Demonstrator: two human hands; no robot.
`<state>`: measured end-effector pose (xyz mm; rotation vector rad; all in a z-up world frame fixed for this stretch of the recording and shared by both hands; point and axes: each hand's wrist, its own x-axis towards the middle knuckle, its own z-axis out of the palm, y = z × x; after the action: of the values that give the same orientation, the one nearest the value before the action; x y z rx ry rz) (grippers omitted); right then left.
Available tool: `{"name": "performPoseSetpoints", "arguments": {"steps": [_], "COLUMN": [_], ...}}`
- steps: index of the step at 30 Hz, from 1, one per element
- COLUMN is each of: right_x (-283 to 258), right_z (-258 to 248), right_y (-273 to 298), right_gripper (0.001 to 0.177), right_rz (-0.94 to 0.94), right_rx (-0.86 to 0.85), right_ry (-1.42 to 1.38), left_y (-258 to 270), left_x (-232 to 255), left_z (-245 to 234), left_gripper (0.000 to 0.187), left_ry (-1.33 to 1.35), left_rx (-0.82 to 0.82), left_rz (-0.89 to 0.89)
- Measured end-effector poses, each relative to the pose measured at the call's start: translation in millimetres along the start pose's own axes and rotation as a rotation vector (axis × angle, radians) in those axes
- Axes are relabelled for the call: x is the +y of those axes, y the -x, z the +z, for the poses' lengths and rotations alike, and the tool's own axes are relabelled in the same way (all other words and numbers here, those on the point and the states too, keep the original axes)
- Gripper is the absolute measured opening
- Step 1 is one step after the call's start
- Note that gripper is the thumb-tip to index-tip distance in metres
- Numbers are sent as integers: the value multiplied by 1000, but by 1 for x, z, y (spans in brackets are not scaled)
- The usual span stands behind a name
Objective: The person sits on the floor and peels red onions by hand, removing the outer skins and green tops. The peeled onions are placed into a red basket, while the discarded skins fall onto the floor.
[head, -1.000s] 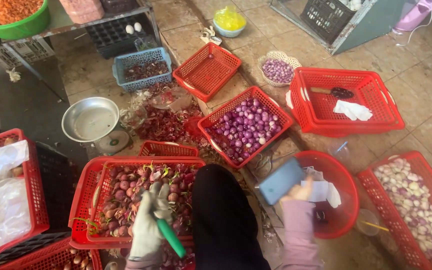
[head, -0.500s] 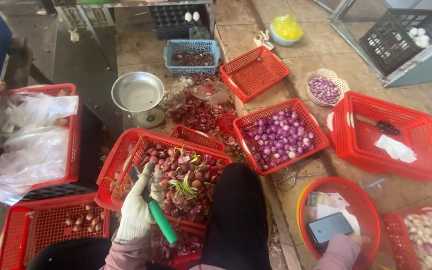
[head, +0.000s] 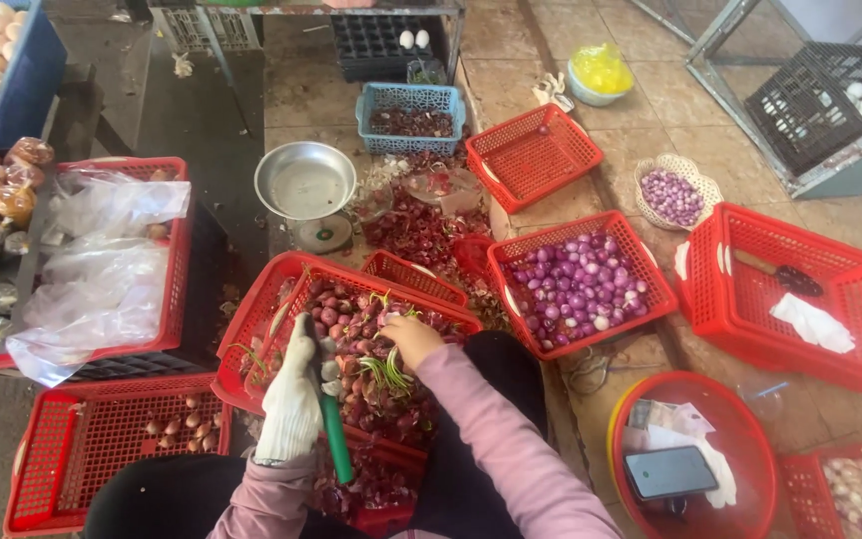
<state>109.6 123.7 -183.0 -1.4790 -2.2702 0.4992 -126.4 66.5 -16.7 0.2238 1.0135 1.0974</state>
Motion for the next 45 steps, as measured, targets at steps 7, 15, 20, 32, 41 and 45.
{"name": "performPoseSetpoints", "arguments": {"steps": [7,15,20,32,41,45], "right_x": [5,-6,-35,-37,-50,-65], "right_z": [5,-25,-76,-71,-63,-77], "right_y": [-32,-24,16,38,45,41], "right_gripper": [72,37,47,35,36,37], "right_rz": [-32,252,322,448,216,366], "right_rx": [-383,-364,-117,179,348,273], "right_ry": [419,141,-497,-957,-654,-892], "left_y": [-11,20,50,11,-3,1], "left_x": [-22,-18,2,-46,-63,-54], "left_z": [-5,21,41,19,22,23], "left_gripper": [64,71,83,84,52,42], "left_ry": [202,-111,-573,-803,-364,13], "left_rx": [-139,-160,-282,-440,-236,-305], "left_rz": [3,-9,1,206,98,20]}}
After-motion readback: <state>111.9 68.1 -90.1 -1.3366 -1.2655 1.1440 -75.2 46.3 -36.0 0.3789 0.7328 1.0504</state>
